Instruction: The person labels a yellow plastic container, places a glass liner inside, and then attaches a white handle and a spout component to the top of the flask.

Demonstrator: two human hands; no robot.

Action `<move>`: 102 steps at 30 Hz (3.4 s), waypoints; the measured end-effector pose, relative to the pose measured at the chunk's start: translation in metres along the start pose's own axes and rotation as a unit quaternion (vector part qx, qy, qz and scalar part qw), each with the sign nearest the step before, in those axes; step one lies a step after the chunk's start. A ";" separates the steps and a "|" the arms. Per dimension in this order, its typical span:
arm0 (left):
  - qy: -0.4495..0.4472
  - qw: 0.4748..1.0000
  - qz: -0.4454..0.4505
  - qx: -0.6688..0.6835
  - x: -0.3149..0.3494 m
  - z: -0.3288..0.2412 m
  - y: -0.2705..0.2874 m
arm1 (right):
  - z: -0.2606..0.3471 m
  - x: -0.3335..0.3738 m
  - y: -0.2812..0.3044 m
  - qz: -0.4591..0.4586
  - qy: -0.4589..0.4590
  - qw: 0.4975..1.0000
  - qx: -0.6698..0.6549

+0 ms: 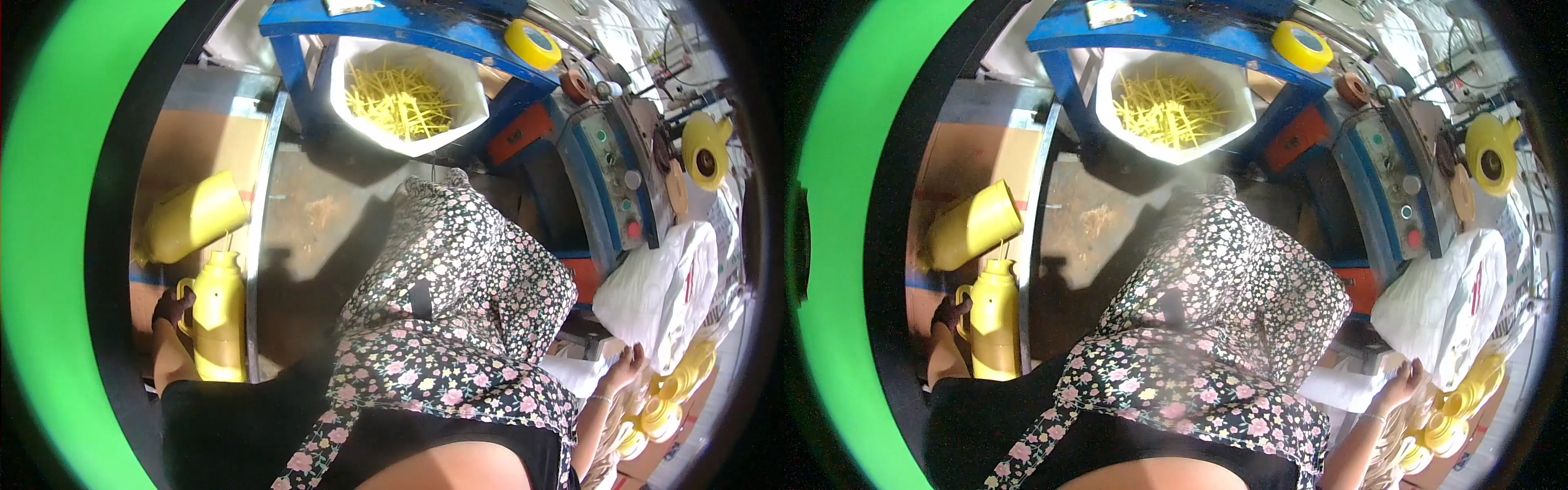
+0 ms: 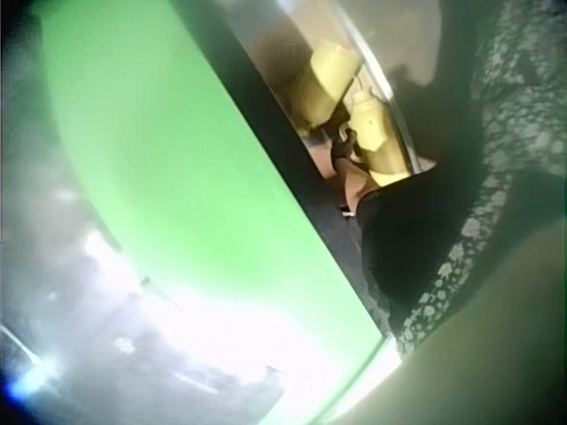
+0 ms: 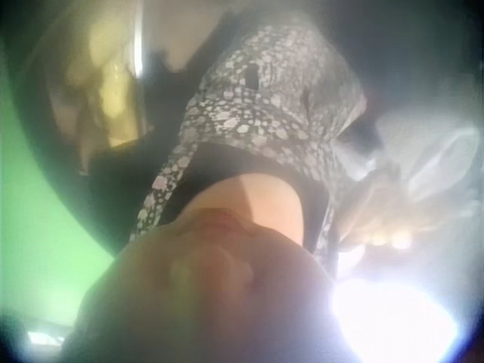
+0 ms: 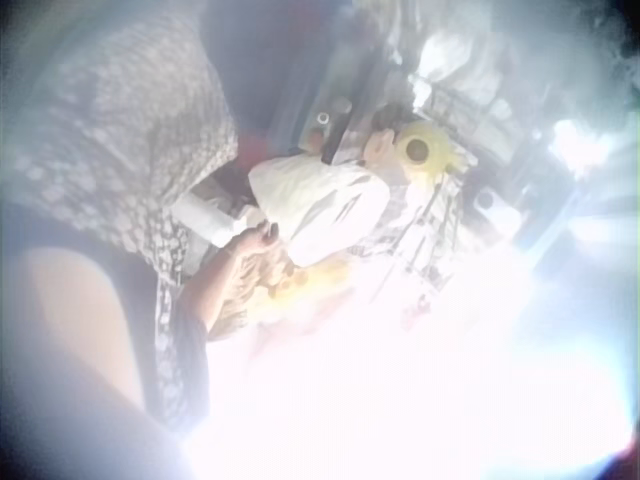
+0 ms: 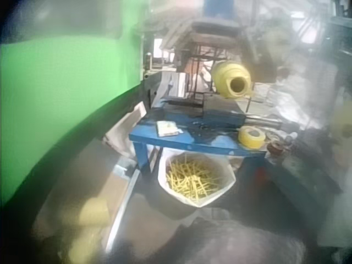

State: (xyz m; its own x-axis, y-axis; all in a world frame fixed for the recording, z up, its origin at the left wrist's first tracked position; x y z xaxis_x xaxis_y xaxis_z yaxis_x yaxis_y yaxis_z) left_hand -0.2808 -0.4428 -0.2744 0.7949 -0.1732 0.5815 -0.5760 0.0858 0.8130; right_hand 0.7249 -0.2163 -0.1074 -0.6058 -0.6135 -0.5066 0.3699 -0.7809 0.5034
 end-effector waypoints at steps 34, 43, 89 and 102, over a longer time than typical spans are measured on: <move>-0.615 0.604 0.491 0.125 0.376 -0.448 0.070 | 0.408 0.109 -0.114 0.275 0.582 0.659 -0.389; -0.682 0.638 0.332 0.133 0.373 -0.464 0.068 | 0.386 0.103 -0.131 0.277 0.569 0.666 -0.395; -0.893 0.419 -0.163 0.033 0.467 -0.427 -0.010 | 0.229 0.044 -0.179 0.492 0.087 0.835 -0.232; -0.793 0.578 0.051 0.185 0.421 -0.459 0.090 | 0.022 -0.187 0.071 0.334 0.106 0.797 0.492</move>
State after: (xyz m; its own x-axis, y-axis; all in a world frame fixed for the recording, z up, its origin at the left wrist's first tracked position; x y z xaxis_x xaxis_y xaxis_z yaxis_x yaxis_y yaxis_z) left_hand 0.0895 -0.0576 0.0584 -0.2528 -0.8925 -0.3735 -0.8389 0.0100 0.5441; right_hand 0.8489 -0.1541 0.0385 -0.3341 -0.9412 0.0506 -0.2346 0.1351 0.9627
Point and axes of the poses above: each hand's wrist, its own x-axis away from the middle knuckle, its own y-axis out of the back of the hand, z = x × y, the point moved 4 cm from there along -x, towards the middle knuckle, and after that the axes turned 9 degrees about y, right-handed, at the moved point
